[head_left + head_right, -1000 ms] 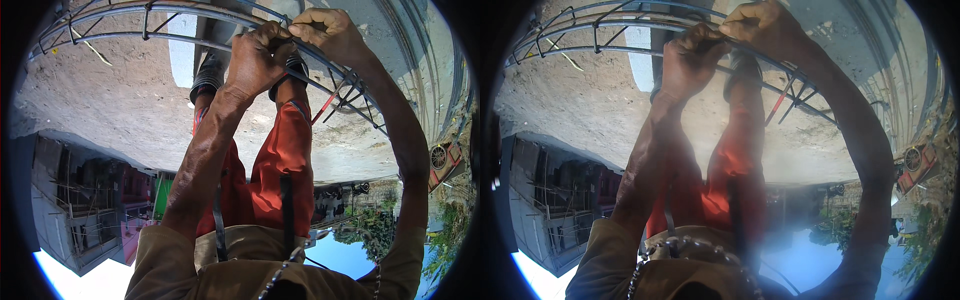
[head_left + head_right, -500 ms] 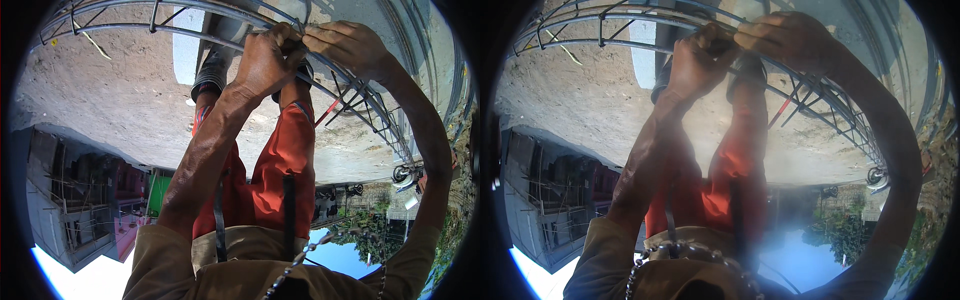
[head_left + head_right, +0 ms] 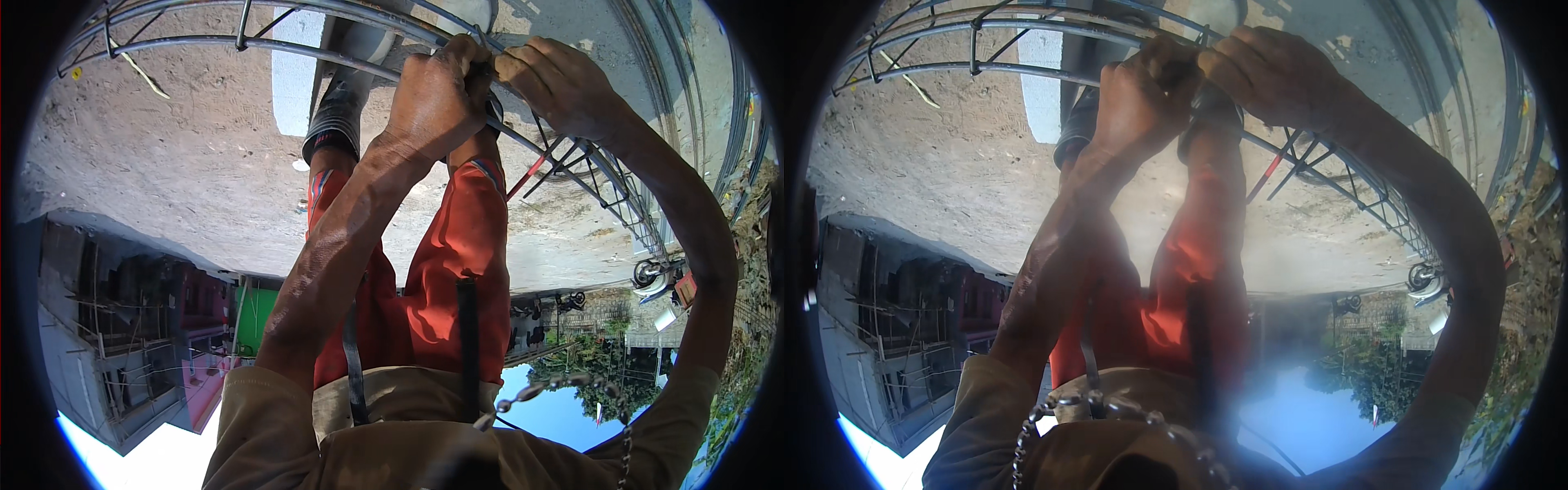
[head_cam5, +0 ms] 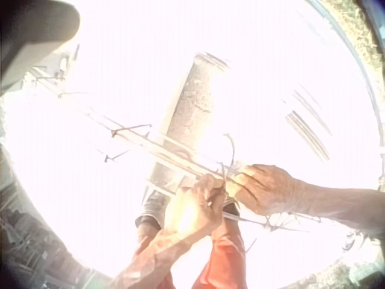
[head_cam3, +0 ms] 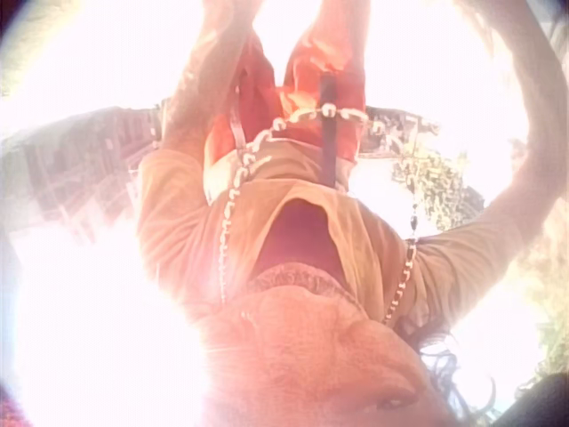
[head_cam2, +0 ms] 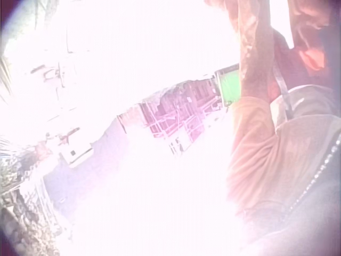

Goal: The person picks up pre-cut lengths of wire and uses pliers to twist them around the intersections of a steel rebar frame, securing the structure.

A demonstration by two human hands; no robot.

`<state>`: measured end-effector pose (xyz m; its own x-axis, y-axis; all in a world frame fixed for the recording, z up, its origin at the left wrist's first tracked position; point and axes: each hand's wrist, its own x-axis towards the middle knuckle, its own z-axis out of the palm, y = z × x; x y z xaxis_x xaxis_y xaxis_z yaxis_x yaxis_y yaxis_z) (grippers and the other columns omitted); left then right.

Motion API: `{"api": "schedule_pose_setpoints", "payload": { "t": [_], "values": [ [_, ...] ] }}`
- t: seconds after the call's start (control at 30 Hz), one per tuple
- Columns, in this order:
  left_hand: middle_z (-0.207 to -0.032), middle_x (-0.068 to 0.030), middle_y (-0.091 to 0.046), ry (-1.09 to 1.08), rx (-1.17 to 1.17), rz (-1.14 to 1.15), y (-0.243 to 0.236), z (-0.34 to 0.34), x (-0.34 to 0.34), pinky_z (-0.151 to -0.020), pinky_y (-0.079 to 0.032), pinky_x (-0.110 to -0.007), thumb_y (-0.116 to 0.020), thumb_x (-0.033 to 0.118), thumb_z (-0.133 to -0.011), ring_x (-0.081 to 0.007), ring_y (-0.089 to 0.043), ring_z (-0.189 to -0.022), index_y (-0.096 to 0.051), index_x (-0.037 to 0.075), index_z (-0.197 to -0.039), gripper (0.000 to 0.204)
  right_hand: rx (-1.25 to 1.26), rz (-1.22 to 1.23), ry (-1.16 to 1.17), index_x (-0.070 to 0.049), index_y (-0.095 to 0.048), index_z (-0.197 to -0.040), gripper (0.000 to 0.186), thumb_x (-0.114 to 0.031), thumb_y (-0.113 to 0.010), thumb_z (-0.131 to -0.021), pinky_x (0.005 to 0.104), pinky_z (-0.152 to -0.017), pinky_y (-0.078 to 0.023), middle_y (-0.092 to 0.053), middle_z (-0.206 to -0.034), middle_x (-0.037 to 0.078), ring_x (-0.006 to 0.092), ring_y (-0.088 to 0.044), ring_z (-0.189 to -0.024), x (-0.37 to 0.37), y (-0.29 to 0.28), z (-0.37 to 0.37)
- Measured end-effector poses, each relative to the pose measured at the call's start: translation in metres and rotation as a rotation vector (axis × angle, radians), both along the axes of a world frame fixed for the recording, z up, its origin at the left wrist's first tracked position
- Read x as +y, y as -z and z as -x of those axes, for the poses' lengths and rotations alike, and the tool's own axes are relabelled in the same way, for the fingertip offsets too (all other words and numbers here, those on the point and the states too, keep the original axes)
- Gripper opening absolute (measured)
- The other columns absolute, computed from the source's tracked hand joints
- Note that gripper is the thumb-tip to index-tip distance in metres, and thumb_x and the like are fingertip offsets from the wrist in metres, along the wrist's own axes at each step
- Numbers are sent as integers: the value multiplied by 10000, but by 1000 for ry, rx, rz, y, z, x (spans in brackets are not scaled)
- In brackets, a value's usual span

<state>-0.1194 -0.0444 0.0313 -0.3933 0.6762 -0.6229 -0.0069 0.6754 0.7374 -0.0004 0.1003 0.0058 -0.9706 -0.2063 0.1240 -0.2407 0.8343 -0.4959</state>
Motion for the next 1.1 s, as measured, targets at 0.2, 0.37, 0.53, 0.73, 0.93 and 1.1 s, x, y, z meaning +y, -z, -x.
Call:
{"api": "schedule_pose_setpoints", "payload": {
  "t": [0.2,0.37,0.53,0.73,0.93,1.1],
  "values": [
    [-768,-177,-639,-3,28,18,-4,-6,2,-674,-506,-415,-593,58,-753,-365,-630,-746,-588,39,-875,124,-234,99,280,-56,-559,-866,167,-145,-593,-728,312,-606,-492,-565,-805,57,204,-588,-723,-29,-12,-6],
    [-845,-133,-661,96,87,57,-3,-3,2,-682,-519,-365,-579,126,-806,-305,-652,-783,-625,80,-912,123,-801,327,728,-34,-566,-799,146,-169,-584,-746,389,-613,-479,-582,-730,117,273,-600,-710,-53,-23,8],
    [-883,-120,-656,142,143,-1,2,-6,-1,-700,-519,-360,-569,98,-809,-310,-642,-790,-636,91,-935,142,-885,532,976,-30,-577,-813,157,-183,-546,-804,423,-604,-464,-576,-627,177,321,-597,-675,-50,-28,20],
    [-810,-199,-637,104,49,7,-4,-3,-4,-712,-497,-437,-606,89,-760,-393,-614,-788,-579,51,-993,237,-348,424,1441,-24,-566,-996,355,-173,-726,-716,328,-740,-472,-581,-970,131,243,-587,-843,-84,-54,-33],
    [-931,-200,-628,-113,89,62,-44,-22,-15,-738,-500,-399,-633,109,-769,-357,-618,-856,-569,31,-1063,311,-557,-39,1473,-9,-498,-1147,470,-21,-663,-706,325,-768,-459,-537,-1018,105,197,-548,-941,-105,-52,-82],
    [-964,-157,-631,-65,85,58,-59,-80,-23,-694,-505,-345,-678,225,-794,-280,-633,-835,-556,-13,-1067,382,-664,547,1546,-56,-560,-1121,348,7,-498,-785,233,-522,-472,-612,-838,38,95,-569,-582,-73,-92,-89]
  ]
}}
